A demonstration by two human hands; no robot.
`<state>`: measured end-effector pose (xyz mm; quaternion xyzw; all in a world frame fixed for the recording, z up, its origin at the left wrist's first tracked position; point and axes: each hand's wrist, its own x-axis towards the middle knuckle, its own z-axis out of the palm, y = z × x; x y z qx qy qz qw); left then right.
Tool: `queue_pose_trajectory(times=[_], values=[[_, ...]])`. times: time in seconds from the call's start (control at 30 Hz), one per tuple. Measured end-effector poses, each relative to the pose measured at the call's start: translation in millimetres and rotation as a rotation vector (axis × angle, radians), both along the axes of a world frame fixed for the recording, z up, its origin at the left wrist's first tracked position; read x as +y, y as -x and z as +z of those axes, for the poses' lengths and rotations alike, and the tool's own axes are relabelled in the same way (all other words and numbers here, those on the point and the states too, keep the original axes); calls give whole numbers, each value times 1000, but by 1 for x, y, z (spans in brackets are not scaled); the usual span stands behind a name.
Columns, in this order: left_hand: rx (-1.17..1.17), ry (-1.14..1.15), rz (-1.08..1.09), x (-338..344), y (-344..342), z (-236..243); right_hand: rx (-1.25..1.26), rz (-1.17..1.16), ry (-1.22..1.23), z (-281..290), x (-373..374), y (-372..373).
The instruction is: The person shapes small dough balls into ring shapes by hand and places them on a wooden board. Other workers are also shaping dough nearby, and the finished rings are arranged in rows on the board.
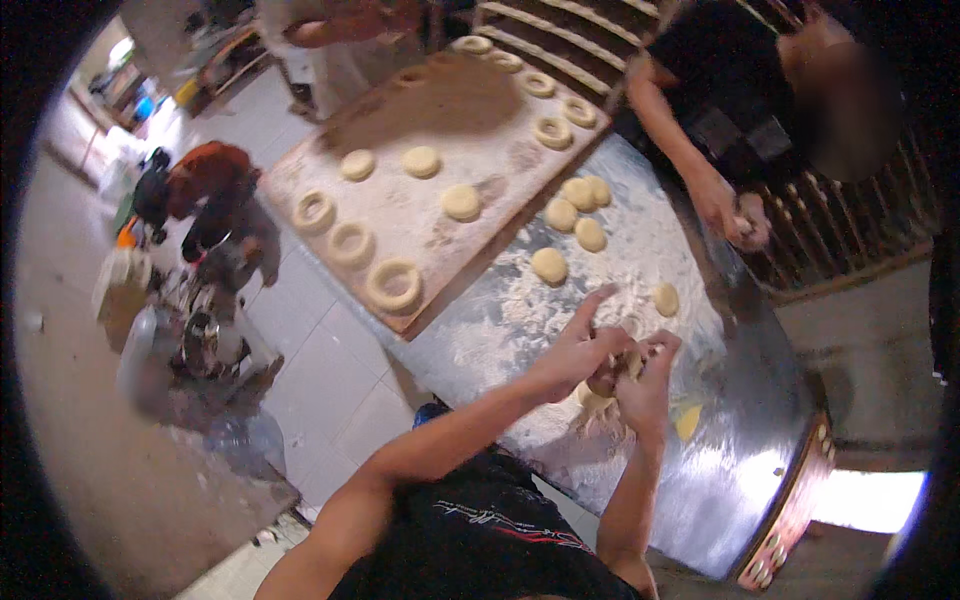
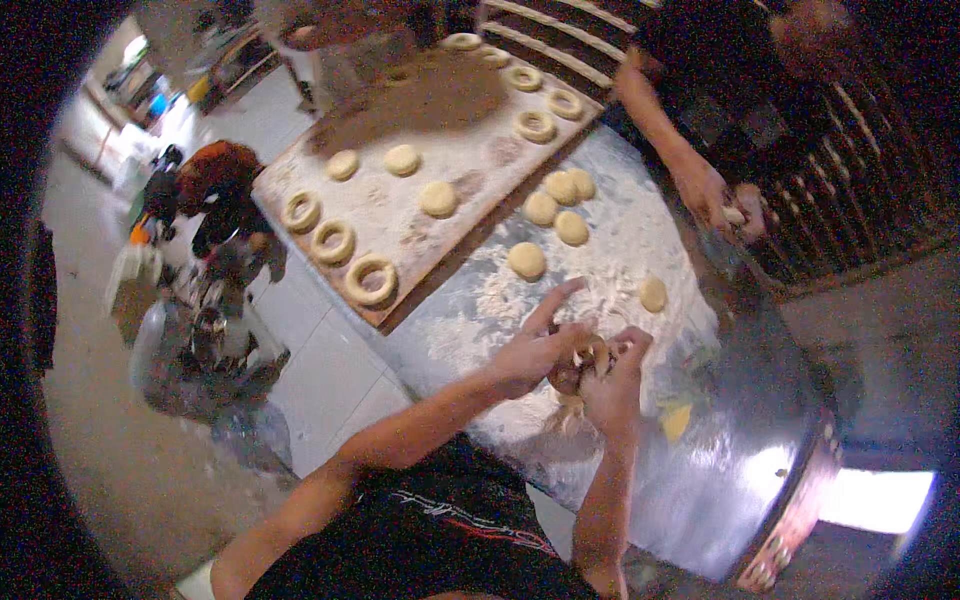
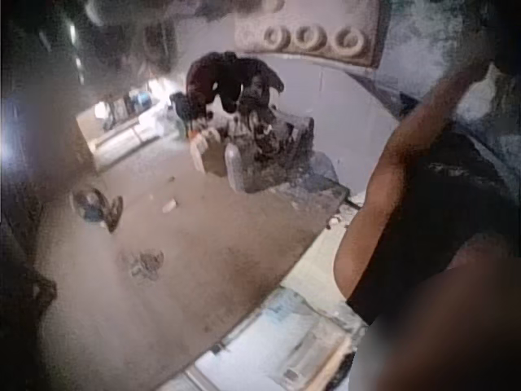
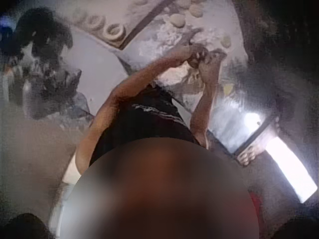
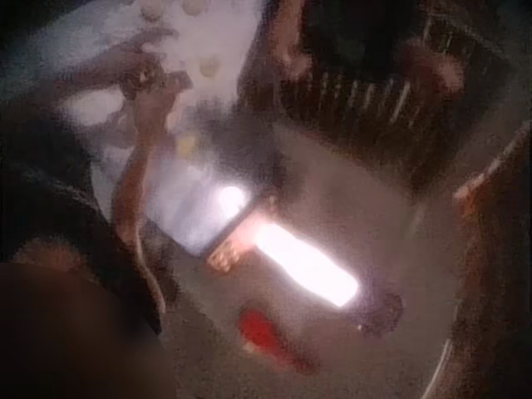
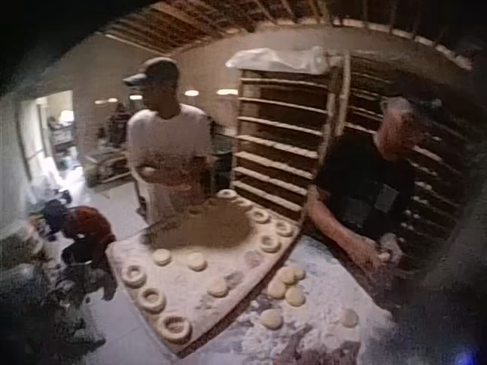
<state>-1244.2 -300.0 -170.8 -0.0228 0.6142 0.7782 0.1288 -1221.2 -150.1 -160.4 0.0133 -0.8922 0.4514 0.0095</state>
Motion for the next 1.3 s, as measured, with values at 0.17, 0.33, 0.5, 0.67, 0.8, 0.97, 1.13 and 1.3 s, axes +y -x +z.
queue_pose_trajectory(times=[0.17,0.33,0.5,0.67,0.8,0.97,1.13,1.3], values=[[174,-16,551,26,-23,-9,-278,98,1022,-9,-12,-36],[234,41,554,32,-59,-26,-365,291,1150,-1,4,-51],[949,576,694,39,-83,-19,-410,538,1154,6,12,-61],[506,263,629,25,-99,-4,-471,526,1158,19,6,-65],[981,522,544,11,-103,6,-358,783,1134,29,0,-66],[902,387,717,-9,-107,14,-617,769,980,38,-16,-63],[382,365,755,-46,-101,18,-452,762,1109,44,-49,-52],[1192,678,727,-88,-96,13,-562,815,1038,32,-101,-47]])
